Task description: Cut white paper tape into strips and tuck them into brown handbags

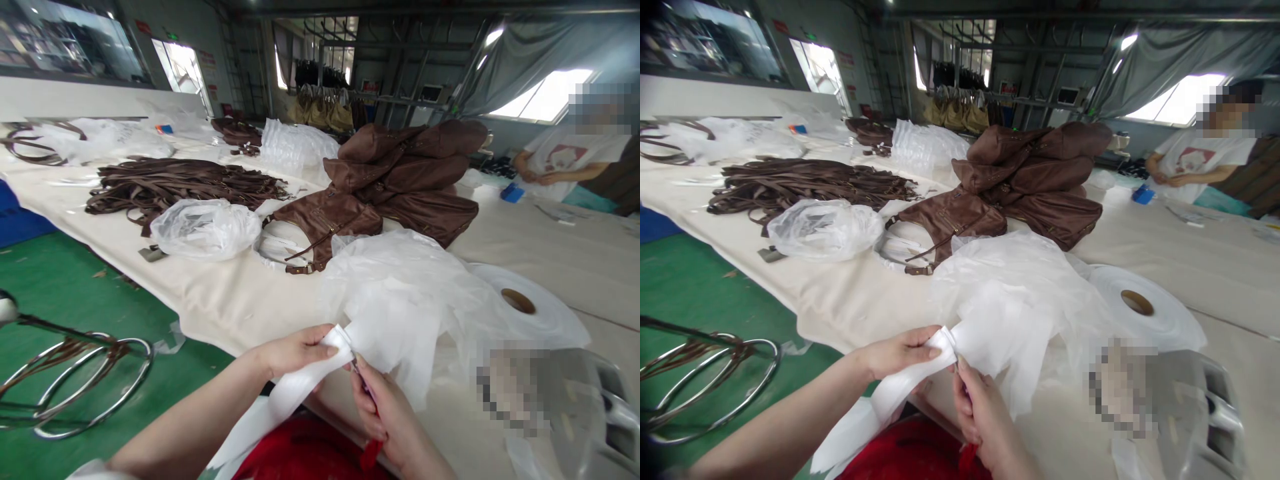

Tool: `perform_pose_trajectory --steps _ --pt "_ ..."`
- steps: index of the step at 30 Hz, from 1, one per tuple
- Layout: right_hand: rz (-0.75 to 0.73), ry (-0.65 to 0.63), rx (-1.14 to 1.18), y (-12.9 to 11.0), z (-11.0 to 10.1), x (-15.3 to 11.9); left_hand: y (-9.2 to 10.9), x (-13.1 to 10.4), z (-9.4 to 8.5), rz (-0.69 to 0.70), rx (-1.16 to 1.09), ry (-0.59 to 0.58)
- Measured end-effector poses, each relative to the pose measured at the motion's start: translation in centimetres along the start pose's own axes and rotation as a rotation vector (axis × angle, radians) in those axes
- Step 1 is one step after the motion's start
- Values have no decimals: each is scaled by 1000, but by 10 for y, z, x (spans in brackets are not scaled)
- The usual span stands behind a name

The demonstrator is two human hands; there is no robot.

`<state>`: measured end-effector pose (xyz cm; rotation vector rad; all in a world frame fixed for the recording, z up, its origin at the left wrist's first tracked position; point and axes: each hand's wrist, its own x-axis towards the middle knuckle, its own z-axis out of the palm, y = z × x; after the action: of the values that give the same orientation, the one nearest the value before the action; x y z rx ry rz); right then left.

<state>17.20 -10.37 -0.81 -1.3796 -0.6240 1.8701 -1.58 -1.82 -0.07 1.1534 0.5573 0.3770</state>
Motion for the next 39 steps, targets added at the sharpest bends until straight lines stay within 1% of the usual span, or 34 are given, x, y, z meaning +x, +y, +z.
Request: perform_pose_trajectory --steps 5,11,17,19,22,25,30,35,39 --pt "-10 2 -14 2 -1 2 -3 0 -5 43 38 -8" --pt "-59 48 -14 1 4 3 -3 1 -5 43 16 -15" --pt "-105 63 46 6 7 2 5 0 1 -32 -84 -17" --pt "-117 55 73 7 6 2 6 0 3 -32 -125 3" --pt "-123 36 101 7 4 1 4 0 4 14 -207 30" --pt "-115 33 107 6 2 2 0 1 2 42 -272 25" --pt "-83 40 111 8 0 3 -2 3 -2 14 -362 11" --pt "-78 24 120 7 1 2 -1 6 -5 -32 -434 36" --pt "-65 3 142 6 0 3 -3 10 -8 -13 -465 15"
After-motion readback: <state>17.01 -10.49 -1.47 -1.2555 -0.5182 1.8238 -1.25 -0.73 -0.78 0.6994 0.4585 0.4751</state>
